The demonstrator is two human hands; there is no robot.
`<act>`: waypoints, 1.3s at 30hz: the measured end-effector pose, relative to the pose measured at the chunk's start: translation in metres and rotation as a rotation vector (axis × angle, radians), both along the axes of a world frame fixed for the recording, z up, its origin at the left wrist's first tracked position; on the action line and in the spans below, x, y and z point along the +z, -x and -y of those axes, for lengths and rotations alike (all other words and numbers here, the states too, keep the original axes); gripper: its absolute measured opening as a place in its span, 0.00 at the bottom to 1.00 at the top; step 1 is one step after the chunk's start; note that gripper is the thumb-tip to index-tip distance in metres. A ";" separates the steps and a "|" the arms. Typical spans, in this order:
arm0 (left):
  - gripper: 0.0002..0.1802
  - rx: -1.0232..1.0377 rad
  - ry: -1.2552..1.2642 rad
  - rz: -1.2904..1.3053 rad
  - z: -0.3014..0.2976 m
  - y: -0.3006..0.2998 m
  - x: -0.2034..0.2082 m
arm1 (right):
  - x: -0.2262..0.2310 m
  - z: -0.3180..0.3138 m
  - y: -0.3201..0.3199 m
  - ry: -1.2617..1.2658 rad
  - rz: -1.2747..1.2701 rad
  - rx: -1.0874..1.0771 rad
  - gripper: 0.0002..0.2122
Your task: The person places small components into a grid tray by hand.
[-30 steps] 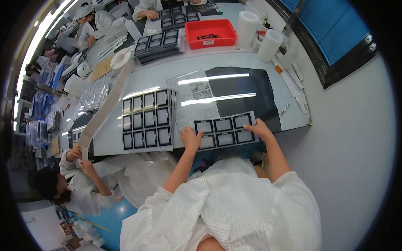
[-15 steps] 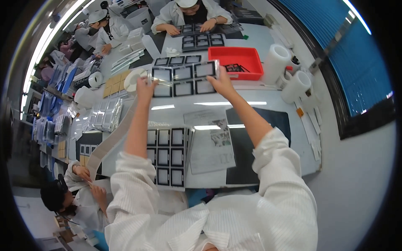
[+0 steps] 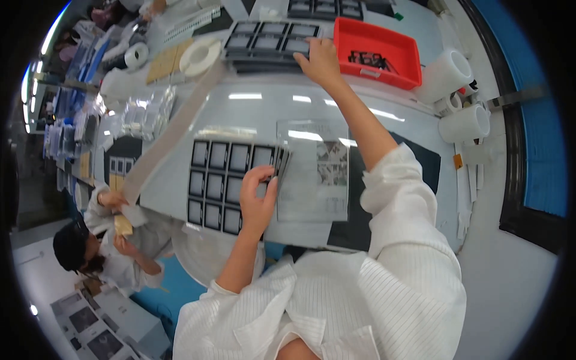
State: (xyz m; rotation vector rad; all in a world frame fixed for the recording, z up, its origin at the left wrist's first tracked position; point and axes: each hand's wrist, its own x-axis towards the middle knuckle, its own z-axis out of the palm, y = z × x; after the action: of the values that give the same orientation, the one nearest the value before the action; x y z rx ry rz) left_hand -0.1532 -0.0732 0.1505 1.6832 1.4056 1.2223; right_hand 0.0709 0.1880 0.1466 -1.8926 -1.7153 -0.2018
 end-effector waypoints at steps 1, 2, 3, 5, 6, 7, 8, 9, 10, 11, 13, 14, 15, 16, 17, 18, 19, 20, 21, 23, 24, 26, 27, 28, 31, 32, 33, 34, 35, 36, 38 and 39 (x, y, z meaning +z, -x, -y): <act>0.10 0.060 -0.021 -0.046 0.021 0.004 -0.010 | -0.014 0.031 -0.001 0.230 -0.234 0.290 0.28; 0.10 0.075 0.006 -0.041 0.037 0.011 -0.021 | -0.023 0.060 0.004 0.463 -0.479 0.576 0.27; 0.10 0.181 -0.007 -0.135 0.057 0.023 -0.032 | -0.027 0.098 0.019 0.530 -0.516 0.623 0.26; 0.09 0.264 -0.059 -0.241 0.075 0.038 -0.049 | -0.034 0.150 0.043 0.597 -0.544 0.666 0.25; 0.11 0.220 -0.037 -0.290 0.079 0.042 -0.049 | -0.048 0.173 0.054 0.442 -0.446 0.644 0.26; 0.12 0.198 -0.068 -0.340 0.079 0.044 -0.053 | -0.055 0.187 0.064 0.282 -0.347 0.619 0.27; 0.13 0.175 -0.103 -0.390 0.078 0.045 -0.057 | -0.059 0.194 0.071 0.286 -0.346 0.616 0.27; 0.13 0.179 -0.101 -0.389 0.078 0.046 -0.061 | -0.061 0.198 0.079 0.329 -0.316 0.589 0.28; 0.15 0.160 -0.127 -0.415 0.079 0.048 -0.066 | -0.060 0.200 0.086 0.370 -0.285 0.561 0.30; 0.16 0.141 -0.153 -0.441 0.081 0.049 -0.070 | -0.059 0.202 0.091 0.400 -0.252 0.546 0.31; 0.17 0.134 -0.153 -0.433 0.085 0.046 -0.078 | -0.064 0.203 0.098 0.381 -0.217 0.495 0.32; 0.17 0.130 -0.145 -0.431 0.087 0.045 -0.082 | -0.065 0.203 0.100 0.368 -0.188 0.448 0.32; 0.17 0.131 -0.149 -0.426 0.088 0.044 -0.083 | -0.066 0.202 0.102 0.364 -0.182 0.447 0.32; 0.17 0.129 -0.160 -0.413 0.088 0.044 -0.084 | -0.066 0.201 0.104 0.329 -0.126 0.437 0.33; 0.17 0.128 -0.171 -0.401 0.088 0.044 -0.085 | -0.067 0.201 0.106 0.294 -0.070 0.427 0.33; 0.17 0.133 -0.175 -0.400 0.088 0.045 -0.085 | -0.064 0.200 0.110 0.290 -0.066 0.431 0.33; 0.17 0.138 -0.183 -0.423 0.089 0.046 -0.086 | -0.062 0.199 0.115 0.315 -0.017 0.402 0.34; 0.17 0.144 -0.191 -0.446 0.090 0.047 -0.086 | -0.059 0.199 0.119 0.340 0.033 0.375 0.34; 0.17 0.152 -0.192 -0.447 0.090 0.047 -0.087 | -0.061 0.196 0.120 0.338 0.034 0.382 0.34; 0.17 0.173 -0.254 -0.523 0.090 0.045 -0.087 | -0.064 0.184 0.120 0.366 0.038 0.293 0.36; 0.17 0.182 -0.257 -0.528 0.089 0.046 -0.088 | -0.066 0.179 0.121 0.360 0.035 0.302 0.36; 0.16 0.203 -0.289 -0.521 0.089 0.047 -0.090 | -0.067 0.169 0.119 0.391 0.023 0.273 0.36; 0.16 0.211 -0.287 -0.523 0.090 0.047 -0.090 | -0.061 0.164 0.119 0.482 0.029 0.299 0.35; 0.16 0.218 -0.288 -0.516 0.091 0.048 -0.091 | -0.057 0.160 0.122 0.481 0.031 0.307 0.35; 0.16 0.222 -0.289 -0.510 0.093 0.050 -0.090 | -0.063 0.171 0.131 0.649 -0.323 0.449 0.29; 0.16 0.213 -0.289 -0.509 0.093 0.051 -0.090 | -0.067 0.174 0.131 0.650 -0.322 0.458 0.29; 0.16 0.224 -0.290 -0.514 0.091 0.053 -0.089 | -0.072 0.175 0.127 0.404 -0.256 0.357 0.28; 0.16 0.286 -0.327 -0.442 0.086 0.059 -0.091 | -0.077 0.174 0.122 0.158 -0.194 0.253 0.27; 0.16 0.346 -0.365 -0.370 0.079 0.066 -0.092 | -0.079 0.172 0.112 0.300 -0.183 0.235 0.28; 0.16 0.519 -0.329 -0.420 0.070 0.087 -0.095 | -0.077 0.174 0.111 0.304 -0.190 0.248 0.28; 0.17 0.868 -0.095 -0.545 0.055 0.145 -0.104 | -0.063 0.186 0.118 0.385 -0.202 0.358 0.30; 0.17 1.038 0.101 -0.612 0.051 0.170 -0.106 | -0.058 0.190 0.122 0.440 -0.185 0.369 0.34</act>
State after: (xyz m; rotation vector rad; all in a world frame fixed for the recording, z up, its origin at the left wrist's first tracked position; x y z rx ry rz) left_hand -0.3229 -0.1244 0.0445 1.2812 2.8757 1.0808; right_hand -0.0511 -0.0017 0.0891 -1.7634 -2.0540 0.5148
